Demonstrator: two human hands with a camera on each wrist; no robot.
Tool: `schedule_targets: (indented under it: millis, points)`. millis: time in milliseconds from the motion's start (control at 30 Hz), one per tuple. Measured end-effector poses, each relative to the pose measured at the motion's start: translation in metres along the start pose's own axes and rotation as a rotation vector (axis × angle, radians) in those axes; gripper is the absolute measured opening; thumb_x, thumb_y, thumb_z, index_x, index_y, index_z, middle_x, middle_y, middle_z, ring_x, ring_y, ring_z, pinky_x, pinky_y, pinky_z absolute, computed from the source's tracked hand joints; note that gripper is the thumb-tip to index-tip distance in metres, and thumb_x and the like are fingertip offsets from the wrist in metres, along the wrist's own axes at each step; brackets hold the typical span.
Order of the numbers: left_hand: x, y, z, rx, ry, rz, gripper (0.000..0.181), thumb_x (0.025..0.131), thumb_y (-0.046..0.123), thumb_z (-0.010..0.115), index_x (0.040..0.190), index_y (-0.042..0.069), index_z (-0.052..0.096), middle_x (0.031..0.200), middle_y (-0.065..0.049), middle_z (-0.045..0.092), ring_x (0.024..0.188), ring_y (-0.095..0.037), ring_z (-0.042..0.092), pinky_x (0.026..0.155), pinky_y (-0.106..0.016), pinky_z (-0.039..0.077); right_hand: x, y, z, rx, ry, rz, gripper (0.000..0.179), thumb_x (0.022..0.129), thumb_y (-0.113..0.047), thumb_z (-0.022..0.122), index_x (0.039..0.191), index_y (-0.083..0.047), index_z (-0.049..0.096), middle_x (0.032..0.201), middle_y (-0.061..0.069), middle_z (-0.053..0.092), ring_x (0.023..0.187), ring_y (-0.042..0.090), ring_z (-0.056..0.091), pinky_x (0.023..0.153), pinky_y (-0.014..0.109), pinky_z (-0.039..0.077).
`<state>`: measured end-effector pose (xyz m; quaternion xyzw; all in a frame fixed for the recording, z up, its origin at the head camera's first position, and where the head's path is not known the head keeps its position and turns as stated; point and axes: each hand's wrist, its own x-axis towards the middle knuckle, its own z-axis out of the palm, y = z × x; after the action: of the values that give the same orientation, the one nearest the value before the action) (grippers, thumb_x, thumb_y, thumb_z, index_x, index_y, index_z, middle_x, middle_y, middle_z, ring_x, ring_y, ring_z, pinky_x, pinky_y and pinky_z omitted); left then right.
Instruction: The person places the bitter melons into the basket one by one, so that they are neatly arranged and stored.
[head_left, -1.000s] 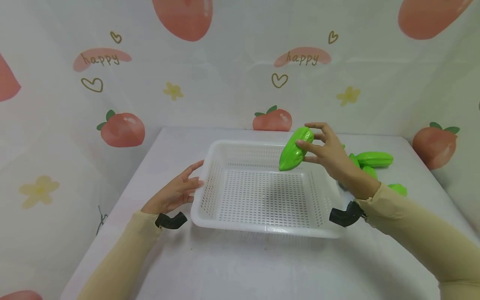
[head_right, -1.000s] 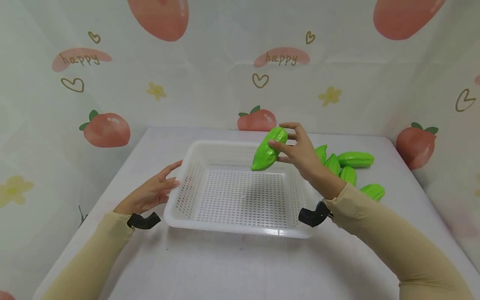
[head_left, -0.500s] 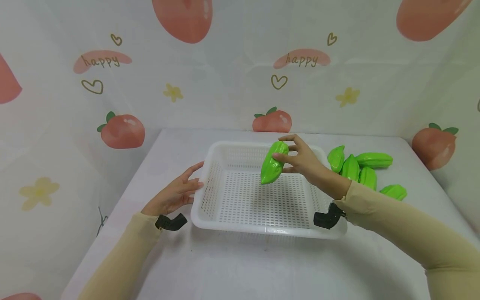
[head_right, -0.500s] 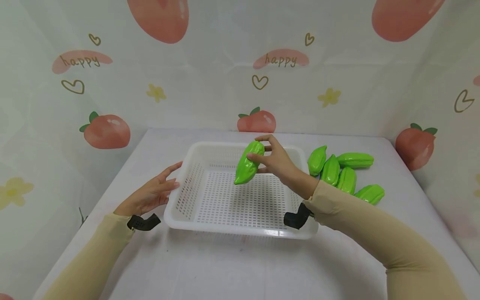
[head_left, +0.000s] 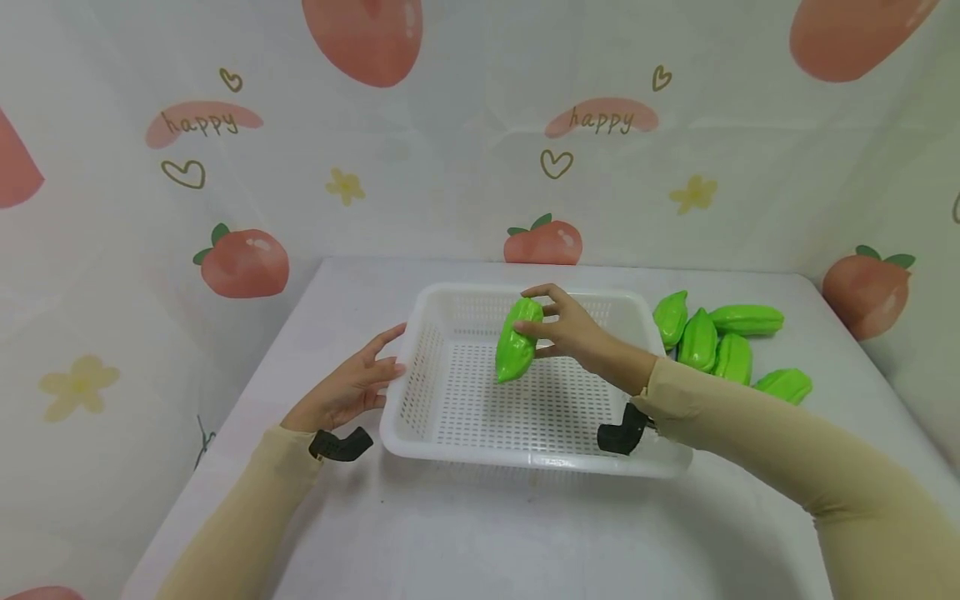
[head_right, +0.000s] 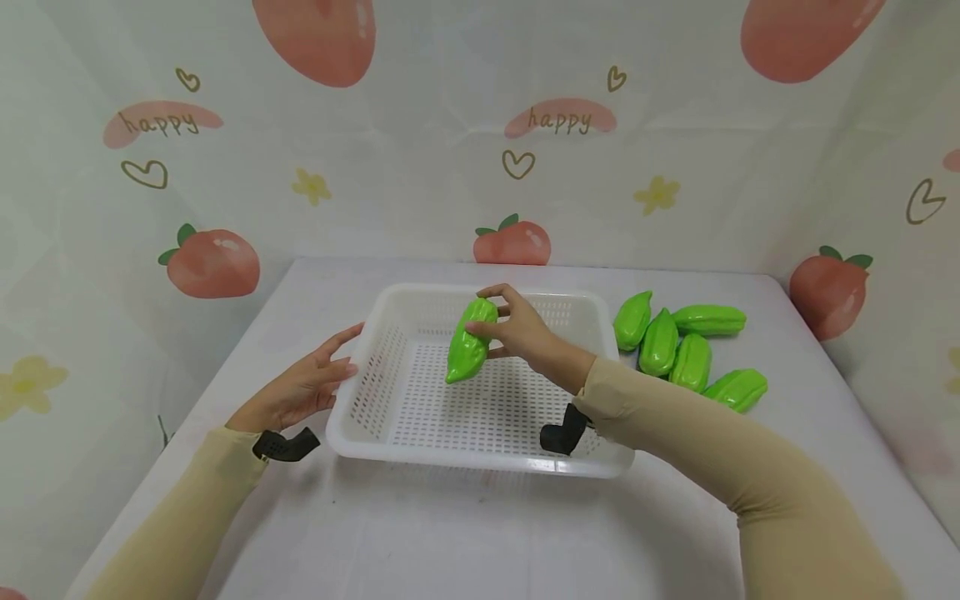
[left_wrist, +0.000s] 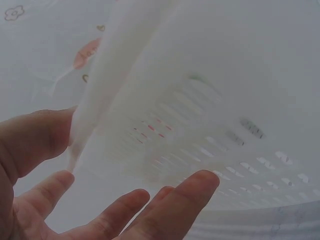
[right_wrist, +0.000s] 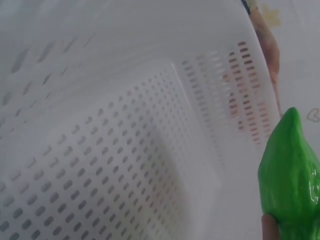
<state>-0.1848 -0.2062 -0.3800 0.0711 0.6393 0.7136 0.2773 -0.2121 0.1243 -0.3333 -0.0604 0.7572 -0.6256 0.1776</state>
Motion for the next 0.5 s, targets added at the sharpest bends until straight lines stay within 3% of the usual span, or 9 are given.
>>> schedule_targets:
  millis: [267, 500]
  points:
    - [-0.001, 0.000, 0.000, 0.009, 0.026, -0.013, 0.070, 0.091, 0.010, 0.059, 0.145, 0.035, 0.022, 0.127, -0.015, 0.047, 0.099, -0.024, 0.061, 0.075, -0.037, 0.054, 0.012, 0.005, 0.014, 0.032, -0.055, 0.038, 0.060, 0.087, -0.010, 0.063, 0.137, -0.009, 0.031, 0.124, 0.025, 0.042, 0.107, 0.038, 0.055, 0.076, 0.043, 0.054]
    - [-0.001, 0.000, 0.000, 0.009, -0.001, 0.006, 0.069, 0.092, 0.008, 0.056, 0.145, 0.034, 0.020, 0.130, -0.017, 0.044, 0.103, -0.026, 0.060, 0.077, -0.039, 0.054, 0.026, 0.017, 0.027, 0.072, -0.092, 0.110, 0.061, 0.088, -0.007, 0.062, 0.139, -0.011, 0.029, 0.125, 0.025, 0.044, 0.109, 0.037, 0.055, 0.080, 0.045, 0.052]
